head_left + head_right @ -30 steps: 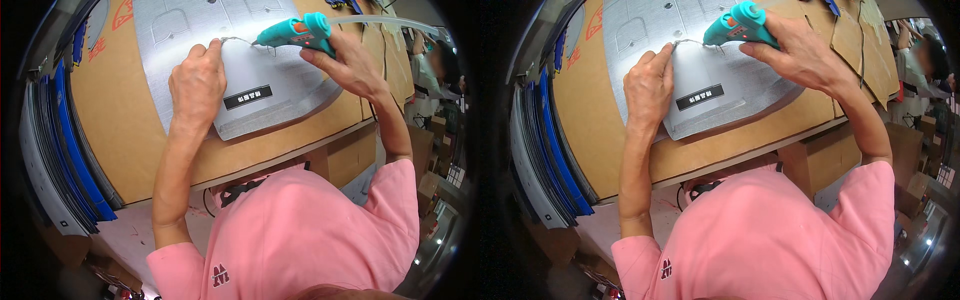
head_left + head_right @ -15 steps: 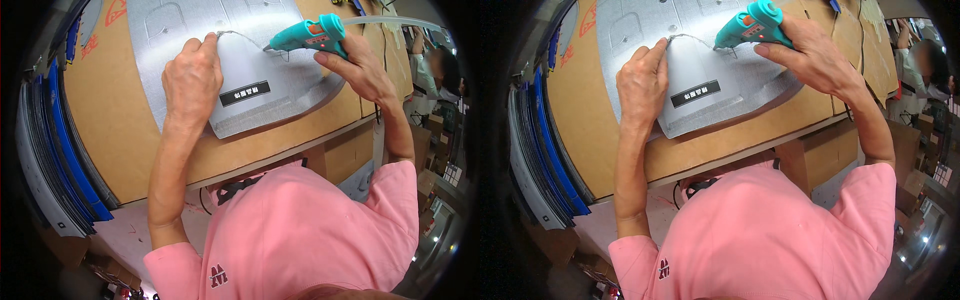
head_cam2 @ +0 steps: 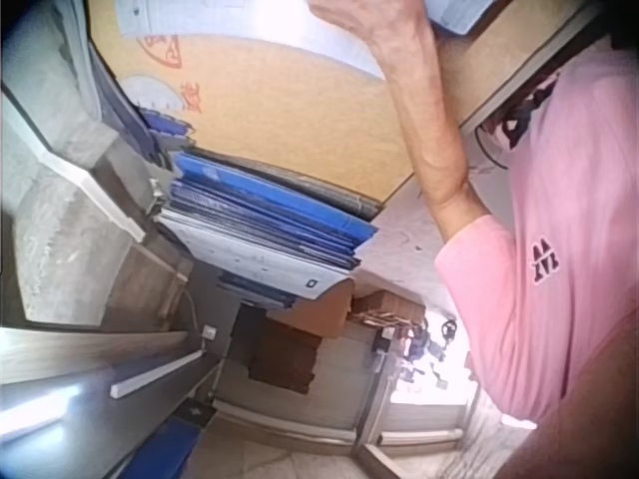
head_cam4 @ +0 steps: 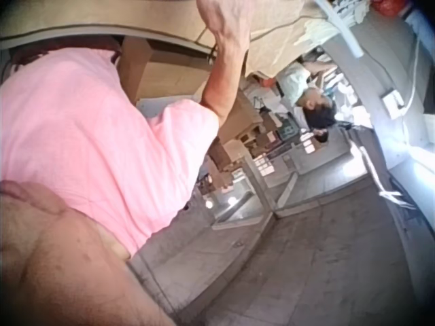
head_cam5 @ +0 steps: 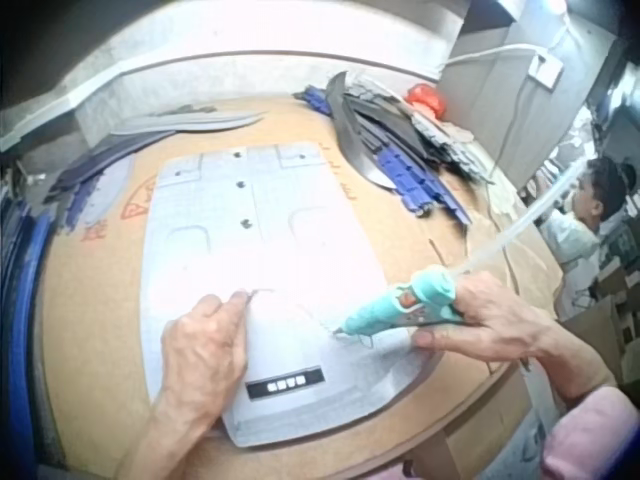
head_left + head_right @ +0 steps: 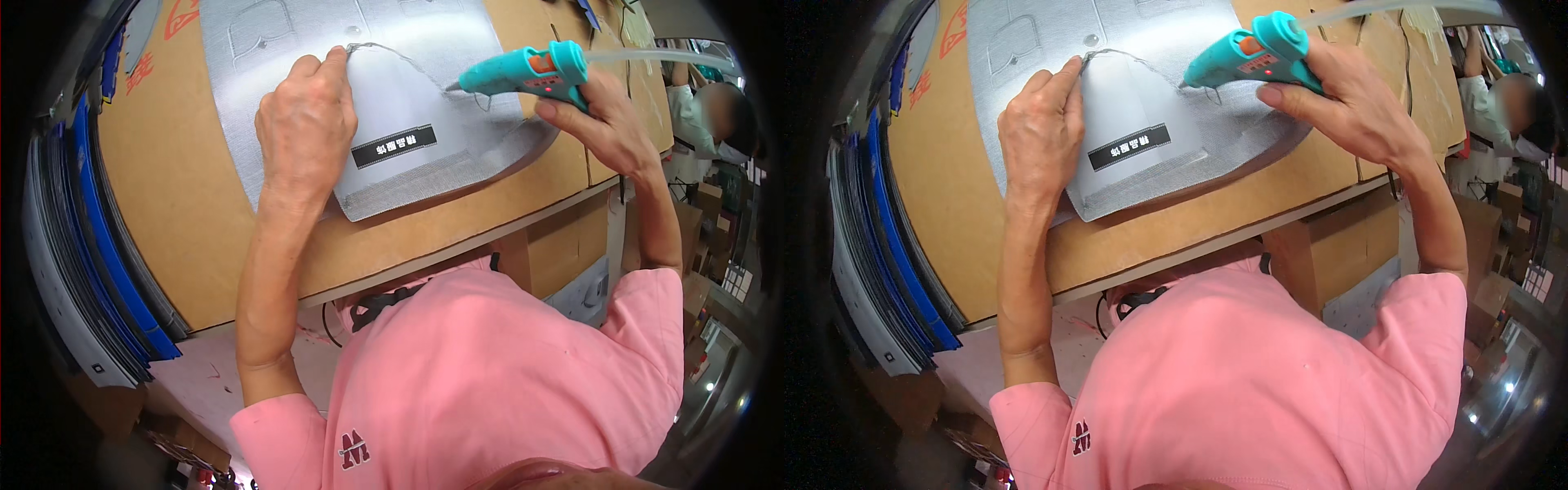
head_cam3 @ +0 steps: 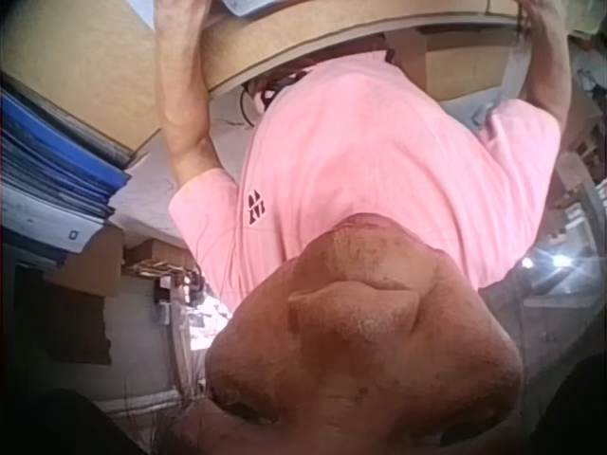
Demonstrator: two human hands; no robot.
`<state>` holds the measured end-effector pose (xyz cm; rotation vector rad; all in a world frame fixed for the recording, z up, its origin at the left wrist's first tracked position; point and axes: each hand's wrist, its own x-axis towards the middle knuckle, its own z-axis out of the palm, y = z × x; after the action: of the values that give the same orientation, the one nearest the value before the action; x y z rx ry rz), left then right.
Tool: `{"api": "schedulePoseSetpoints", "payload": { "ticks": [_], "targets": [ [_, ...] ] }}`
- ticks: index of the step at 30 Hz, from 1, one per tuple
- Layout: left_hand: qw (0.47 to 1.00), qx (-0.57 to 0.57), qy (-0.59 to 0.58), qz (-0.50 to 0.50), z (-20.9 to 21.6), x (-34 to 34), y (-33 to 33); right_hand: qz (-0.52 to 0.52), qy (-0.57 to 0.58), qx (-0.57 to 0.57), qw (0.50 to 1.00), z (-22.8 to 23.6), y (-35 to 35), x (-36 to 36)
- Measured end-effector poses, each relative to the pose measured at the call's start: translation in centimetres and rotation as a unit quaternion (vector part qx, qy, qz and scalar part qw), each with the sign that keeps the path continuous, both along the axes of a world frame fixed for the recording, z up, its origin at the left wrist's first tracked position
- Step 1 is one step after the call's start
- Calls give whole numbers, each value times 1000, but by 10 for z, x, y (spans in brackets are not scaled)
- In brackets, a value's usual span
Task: The person assembles a gray textured panel by applying hot glue to its edges and attaching curved gray strips. They use a utility knife to trim excess material and press the pieces into place. The process is repeated for multiple sections of the panel.
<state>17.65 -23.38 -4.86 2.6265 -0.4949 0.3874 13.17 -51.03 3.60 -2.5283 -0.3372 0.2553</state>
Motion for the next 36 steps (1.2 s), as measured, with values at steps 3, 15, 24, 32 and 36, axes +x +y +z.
{"api": "schedulePoseSetpoints", "payload": {
  "ticks": [3,15,24,32,36],
  "targets": [
    [1000,-5,-11,-2,-2,0,0,13,5,-24,1000,3,4,5],
    [1000,-8,-24,-8,-3,1,0,6,13,-58,998,-2,-15,-5],
    [999,-11,-37,-13,-4,2,1,68,77,11,995,6,-15,-13],
    [998,-39,-38,-20,-3,2,2,56,97,13,994,18,-5,-3],
    [998,-46,-43,-28,-4,3,1,123,50,-35,990,17,-10,-1]
  ]
}}
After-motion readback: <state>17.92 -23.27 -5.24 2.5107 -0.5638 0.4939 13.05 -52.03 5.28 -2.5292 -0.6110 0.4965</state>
